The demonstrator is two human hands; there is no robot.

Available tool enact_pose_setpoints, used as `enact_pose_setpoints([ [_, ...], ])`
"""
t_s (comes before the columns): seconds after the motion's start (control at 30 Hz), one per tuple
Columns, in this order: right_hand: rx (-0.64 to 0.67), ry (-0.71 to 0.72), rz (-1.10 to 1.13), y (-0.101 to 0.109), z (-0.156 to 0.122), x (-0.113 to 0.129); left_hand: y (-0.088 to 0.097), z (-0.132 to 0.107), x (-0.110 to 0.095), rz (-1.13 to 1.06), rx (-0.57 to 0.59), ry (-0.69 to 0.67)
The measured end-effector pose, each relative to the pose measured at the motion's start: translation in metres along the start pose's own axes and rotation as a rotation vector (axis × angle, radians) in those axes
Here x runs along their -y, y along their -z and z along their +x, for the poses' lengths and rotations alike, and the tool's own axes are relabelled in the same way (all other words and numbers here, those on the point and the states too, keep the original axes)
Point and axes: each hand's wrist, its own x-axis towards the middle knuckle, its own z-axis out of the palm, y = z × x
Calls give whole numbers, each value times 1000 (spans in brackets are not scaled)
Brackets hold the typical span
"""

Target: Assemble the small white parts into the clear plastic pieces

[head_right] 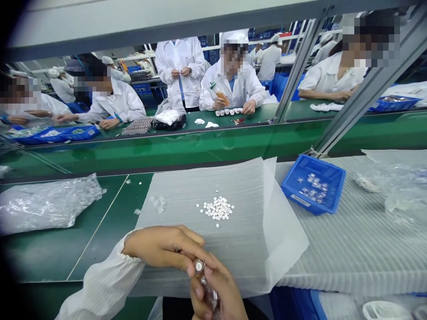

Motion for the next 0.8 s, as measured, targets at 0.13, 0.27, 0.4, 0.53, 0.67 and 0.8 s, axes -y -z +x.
enact_pose_setpoints([
  [0.13,-60,43,-16,-1,-1,1,-8,5,-3,67,-50,4],
  [0.27,-176,108,-24,-3,-10,12,-31,15,0,232,-387,16],
  [0.4,-245,185,-60,-3,-22,27,-57,15,3,368,-670,-6],
  [0.53,-236,228,8,-2,-29,32,-60,8,9,556,-657,-17],
  [0.67,-283,289,-156,3,-30,40,-47,12,18,685,-637,-114],
  [0.8,-478,505,-489,27,-33,77,-50,32,36,696,-593,-153],
])
